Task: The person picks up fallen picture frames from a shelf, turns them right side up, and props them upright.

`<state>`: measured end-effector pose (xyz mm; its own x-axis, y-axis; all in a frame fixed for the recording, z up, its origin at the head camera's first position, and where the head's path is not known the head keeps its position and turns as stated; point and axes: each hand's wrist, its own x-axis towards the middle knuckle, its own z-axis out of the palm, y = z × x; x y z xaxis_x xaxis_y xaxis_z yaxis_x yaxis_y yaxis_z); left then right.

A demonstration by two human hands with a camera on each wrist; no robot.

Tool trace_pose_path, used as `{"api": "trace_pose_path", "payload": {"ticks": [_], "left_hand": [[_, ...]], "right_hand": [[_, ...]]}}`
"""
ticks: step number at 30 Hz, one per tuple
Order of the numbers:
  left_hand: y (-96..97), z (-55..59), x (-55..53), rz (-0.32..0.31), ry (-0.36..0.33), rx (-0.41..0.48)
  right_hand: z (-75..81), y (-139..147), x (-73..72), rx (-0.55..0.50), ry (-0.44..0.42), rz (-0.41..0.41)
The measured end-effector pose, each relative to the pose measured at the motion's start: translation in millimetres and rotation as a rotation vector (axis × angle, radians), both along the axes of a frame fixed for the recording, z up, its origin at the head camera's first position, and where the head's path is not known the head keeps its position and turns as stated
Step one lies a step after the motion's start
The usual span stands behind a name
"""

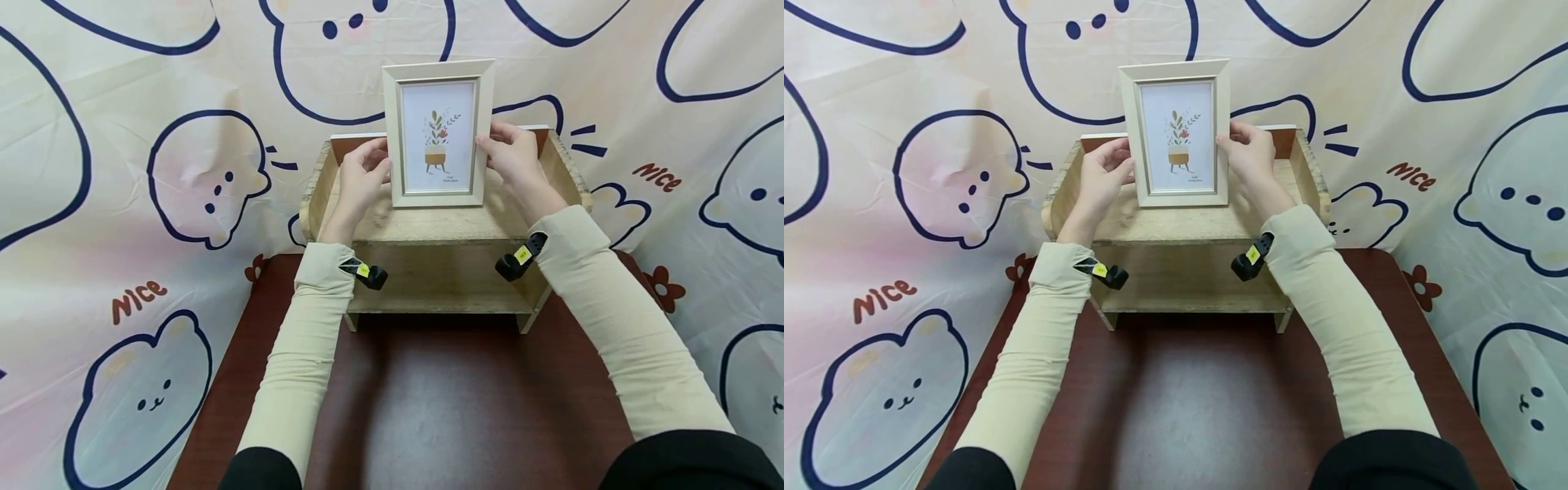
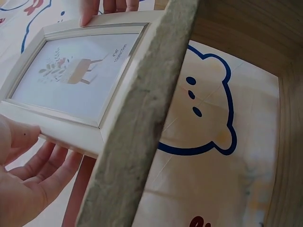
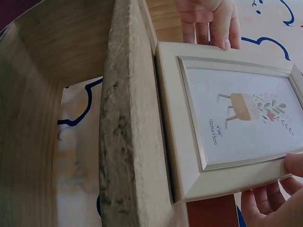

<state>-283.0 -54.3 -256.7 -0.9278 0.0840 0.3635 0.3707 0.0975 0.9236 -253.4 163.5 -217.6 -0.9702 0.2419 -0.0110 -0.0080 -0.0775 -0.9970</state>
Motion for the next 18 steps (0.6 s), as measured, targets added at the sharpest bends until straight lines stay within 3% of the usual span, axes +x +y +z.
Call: {"api": "trace_pose_path", "payload": {"ticks": [12, 18], "left_hand": [[1.3, -1.6, 1.2, -0.028, 0.001, 0.042], [1.3, -1.9, 2.9, 0.000, 0.006, 0.023]], "right_hand": [[-1.0, 4.9, 2.5, 0.133, 0.003, 0.003], [-2.0, 5.7, 2.7, 0.174, 0.006, 0.000]]}}
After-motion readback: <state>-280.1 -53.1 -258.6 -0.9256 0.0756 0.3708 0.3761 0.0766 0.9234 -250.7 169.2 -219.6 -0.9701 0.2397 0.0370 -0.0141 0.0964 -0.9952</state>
